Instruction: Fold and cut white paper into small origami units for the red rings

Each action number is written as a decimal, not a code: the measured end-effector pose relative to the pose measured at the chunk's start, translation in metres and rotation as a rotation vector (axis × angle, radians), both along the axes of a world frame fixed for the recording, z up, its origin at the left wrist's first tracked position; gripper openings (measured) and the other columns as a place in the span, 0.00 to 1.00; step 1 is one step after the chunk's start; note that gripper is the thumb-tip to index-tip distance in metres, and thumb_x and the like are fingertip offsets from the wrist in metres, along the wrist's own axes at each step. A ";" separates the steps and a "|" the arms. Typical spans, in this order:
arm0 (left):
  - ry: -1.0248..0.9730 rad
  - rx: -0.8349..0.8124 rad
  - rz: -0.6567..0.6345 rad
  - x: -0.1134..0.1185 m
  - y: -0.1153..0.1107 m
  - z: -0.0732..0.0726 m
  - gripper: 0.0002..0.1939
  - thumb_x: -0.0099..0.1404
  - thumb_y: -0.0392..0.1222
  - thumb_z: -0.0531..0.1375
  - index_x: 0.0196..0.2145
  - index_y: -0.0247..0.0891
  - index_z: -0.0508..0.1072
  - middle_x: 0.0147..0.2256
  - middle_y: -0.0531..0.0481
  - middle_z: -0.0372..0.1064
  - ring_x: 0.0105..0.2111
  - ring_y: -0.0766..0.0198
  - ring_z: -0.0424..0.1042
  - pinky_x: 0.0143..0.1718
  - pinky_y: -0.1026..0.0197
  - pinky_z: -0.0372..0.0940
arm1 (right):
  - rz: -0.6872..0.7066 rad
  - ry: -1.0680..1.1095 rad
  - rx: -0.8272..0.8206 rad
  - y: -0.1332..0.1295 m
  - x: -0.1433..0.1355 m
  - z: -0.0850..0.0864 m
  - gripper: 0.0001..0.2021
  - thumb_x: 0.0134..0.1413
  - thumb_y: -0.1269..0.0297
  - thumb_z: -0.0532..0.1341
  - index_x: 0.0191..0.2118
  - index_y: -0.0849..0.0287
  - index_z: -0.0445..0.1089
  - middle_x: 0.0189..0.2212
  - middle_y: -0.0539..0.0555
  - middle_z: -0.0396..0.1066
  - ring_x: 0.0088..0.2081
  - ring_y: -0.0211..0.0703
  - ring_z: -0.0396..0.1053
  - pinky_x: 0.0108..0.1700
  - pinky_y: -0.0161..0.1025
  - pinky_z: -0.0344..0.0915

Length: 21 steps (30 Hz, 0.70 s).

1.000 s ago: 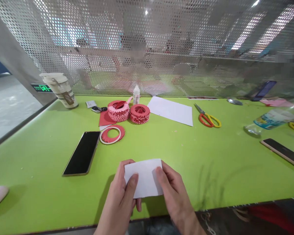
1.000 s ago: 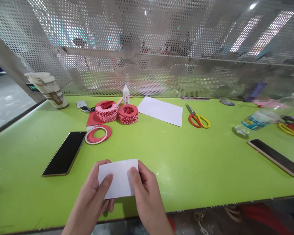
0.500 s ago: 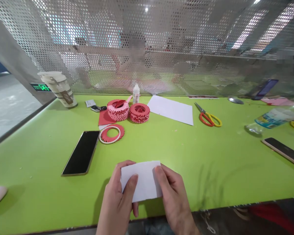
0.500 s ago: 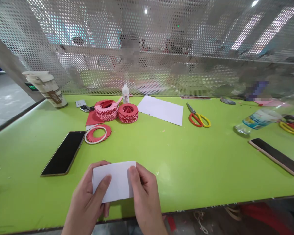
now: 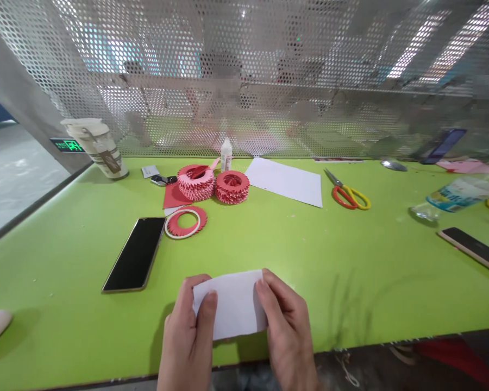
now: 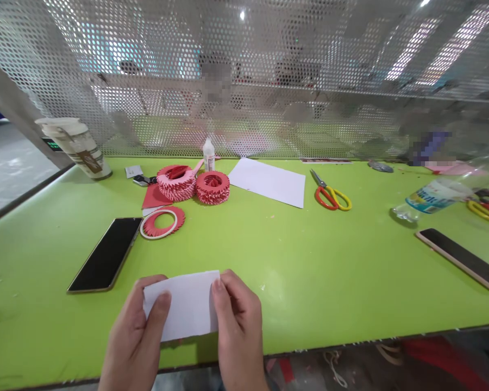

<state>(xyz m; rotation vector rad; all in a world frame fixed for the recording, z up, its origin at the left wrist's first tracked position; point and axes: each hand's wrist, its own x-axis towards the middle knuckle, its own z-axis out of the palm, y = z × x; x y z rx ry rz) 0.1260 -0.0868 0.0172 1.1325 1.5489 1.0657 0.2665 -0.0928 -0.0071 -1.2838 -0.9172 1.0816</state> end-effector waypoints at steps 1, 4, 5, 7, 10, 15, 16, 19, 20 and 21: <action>0.011 0.015 -0.039 -0.005 0.002 0.003 0.16 0.71 0.59 0.60 0.38 0.43 0.71 0.24 0.55 0.68 0.23 0.63 0.67 0.23 0.66 0.62 | -0.006 -0.051 0.035 -0.001 0.002 0.002 0.24 0.71 0.48 0.60 0.27 0.54 0.56 0.25 0.47 0.52 0.27 0.40 0.51 0.28 0.37 0.54; 0.056 0.073 -0.274 -0.025 0.012 0.021 0.18 0.69 0.57 0.62 0.29 0.41 0.74 0.24 0.52 0.71 0.26 0.62 0.69 0.27 0.65 0.62 | 0.157 -0.246 0.123 -0.001 0.011 0.015 0.22 0.75 0.54 0.56 0.27 0.55 0.56 0.25 0.47 0.55 0.28 0.40 0.56 0.30 0.39 0.53; 0.103 0.112 -0.380 -0.031 0.018 0.028 0.16 0.70 0.55 0.62 0.31 0.42 0.77 0.28 0.51 0.76 0.29 0.61 0.72 0.30 0.65 0.64 | 0.254 -0.318 0.146 -0.001 0.014 0.021 0.22 0.76 0.56 0.56 0.26 0.56 0.57 0.26 0.48 0.58 0.29 0.40 0.58 0.32 0.39 0.53; 0.242 0.176 -0.605 -0.039 0.029 0.043 0.11 0.68 0.51 0.64 0.33 0.43 0.79 0.31 0.52 0.78 0.32 0.60 0.74 0.34 0.65 0.65 | 0.423 -0.433 0.197 0.001 0.017 0.032 0.20 0.76 0.60 0.56 0.27 0.56 0.59 0.26 0.48 0.61 0.30 0.39 0.61 0.33 0.39 0.54; 0.402 0.205 -0.731 -0.042 0.042 0.056 0.14 0.70 0.48 0.62 0.27 0.43 0.72 0.24 0.56 0.71 0.25 0.64 0.67 0.27 0.66 0.58 | 0.537 -0.510 0.240 0.004 0.018 0.044 0.18 0.75 0.63 0.56 0.28 0.56 0.59 0.27 0.47 0.62 0.30 0.39 0.61 0.34 0.39 0.54; 0.456 0.250 -0.843 -0.040 0.047 0.055 0.14 0.74 0.44 0.58 0.28 0.43 0.69 0.24 0.57 0.70 0.25 0.65 0.66 0.28 0.66 0.57 | 0.623 -0.455 0.264 0.009 0.015 0.054 0.14 0.71 0.65 0.56 0.30 0.55 0.61 0.29 0.49 0.64 0.32 0.41 0.63 0.36 0.39 0.57; 0.451 0.269 -0.851 -0.041 0.047 0.053 0.15 0.74 0.43 0.57 0.28 0.43 0.69 0.24 0.58 0.70 0.25 0.66 0.66 0.28 0.66 0.57 | 0.622 -0.444 0.273 0.010 0.014 0.054 0.13 0.70 0.66 0.55 0.30 0.55 0.61 0.28 0.48 0.64 0.31 0.41 0.63 0.36 0.39 0.57; 0.438 0.325 -0.781 -0.041 0.048 0.051 0.16 0.74 0.44 0.57 0.27 0.43 0.70 0.24 0.58 0.69 0.24 0.66 0.65 0.27 0.66 0.58 | 0.542 -0.445 0.319 0.014 0.014 0.052 0.13 0.64 0.72 0.56 0.27 0.55 0.56 0.25 0.46 0.59 0.28 0.38 0.60 0.33 0.37 0.54; 0.438 0.338 -0.737 -0.042 0.049 0.051 0.16 0.74 0.46 0.57 0.27 0.43 0.70 0.23 0.58 0.69 0.23 0.65 0.65 0.27 0.66 0.57 | 0.504 -0.459 0.334 0.014 0.016 0.050 0.13 0.61 0.74 0.56 0.26 0.55 0.55 0.23 0.45 0.58 0.27 0.37 0.59 0.31 0.37 0.53; 0.438 0.344 -0.699 -0.043 0.051 0.052 0.16 0.74 0.47 0.57 0.27 0.43 0.71 0.22 0.57 0.68 0.22 0.65 0.64 0.26 0.66 0.57 | 0.475 -0.476 0.344 0.015 0.019 0.048 0.13 0.59 0.75 0.56 0.26 0.56 0.54 0.23 0.45 0.57 0.26 0.37 0.58 0.30 0.37 0.51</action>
